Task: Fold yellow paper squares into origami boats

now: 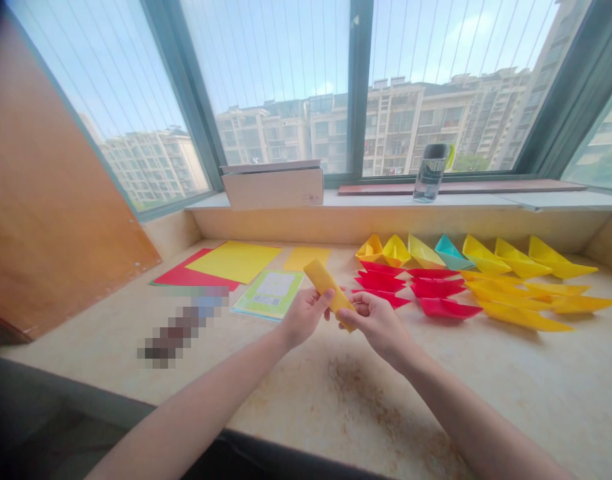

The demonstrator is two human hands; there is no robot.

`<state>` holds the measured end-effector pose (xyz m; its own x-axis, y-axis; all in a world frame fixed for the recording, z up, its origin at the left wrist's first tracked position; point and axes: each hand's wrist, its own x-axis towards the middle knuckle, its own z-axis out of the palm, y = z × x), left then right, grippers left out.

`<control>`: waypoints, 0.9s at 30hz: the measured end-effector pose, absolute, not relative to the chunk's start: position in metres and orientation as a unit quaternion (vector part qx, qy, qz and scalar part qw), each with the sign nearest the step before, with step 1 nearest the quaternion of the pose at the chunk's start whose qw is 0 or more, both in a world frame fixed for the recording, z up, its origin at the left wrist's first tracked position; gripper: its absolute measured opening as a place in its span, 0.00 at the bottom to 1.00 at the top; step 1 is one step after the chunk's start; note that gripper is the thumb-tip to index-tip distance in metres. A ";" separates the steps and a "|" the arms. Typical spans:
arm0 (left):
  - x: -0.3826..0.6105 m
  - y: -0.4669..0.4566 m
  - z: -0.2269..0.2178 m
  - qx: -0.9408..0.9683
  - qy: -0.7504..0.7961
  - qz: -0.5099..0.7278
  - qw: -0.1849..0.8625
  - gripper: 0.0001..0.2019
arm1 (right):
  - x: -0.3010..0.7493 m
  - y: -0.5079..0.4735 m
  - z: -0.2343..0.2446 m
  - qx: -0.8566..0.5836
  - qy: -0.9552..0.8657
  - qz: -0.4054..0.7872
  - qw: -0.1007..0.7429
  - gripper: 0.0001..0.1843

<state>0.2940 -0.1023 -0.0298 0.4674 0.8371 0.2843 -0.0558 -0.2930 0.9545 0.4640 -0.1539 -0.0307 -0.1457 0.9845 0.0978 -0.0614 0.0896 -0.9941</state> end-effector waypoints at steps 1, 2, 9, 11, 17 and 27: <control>0.294 -0.105 -0.028 0.691 0.276 0.435 0.507 0.28 | 0.464 -0.155 -0.029 -0.418 -0.548 0.529 0.495 0.20; 0.295 -0.108 -0.027 0.703 0.255 0.430 0.506 0.29 | 0.464 -0.157 -0.028 -0.407 -0.551 0.536 0.493 0.19; 0.300 -0.125 -0.030 0.729 0.192 0.335 0.565 0.36 | 0.456 -0.163 -0.031 -0.324 -0.571 0.608 0.446 0.18; 0.302 -0.126 -0.033 0.702 0.202 0.330 0.598 0.37 | 0.455 -0.163 -0.031 -0.320 -0.580 0.597 0.452 0.18; 0.303 -0.128 -0.028 0.587 0.167 0.402 0.683 0.34 | 0.453 -0.167 -0.027 -0.307 -0.617 0.621 0.373 0.17; 0.301 -0.121 -0.019 0.487 0.205 0.503 0.684 0.26 | 0.450 -0.167 -0.033 -0.334 -0.646 0.594 0.343 0.20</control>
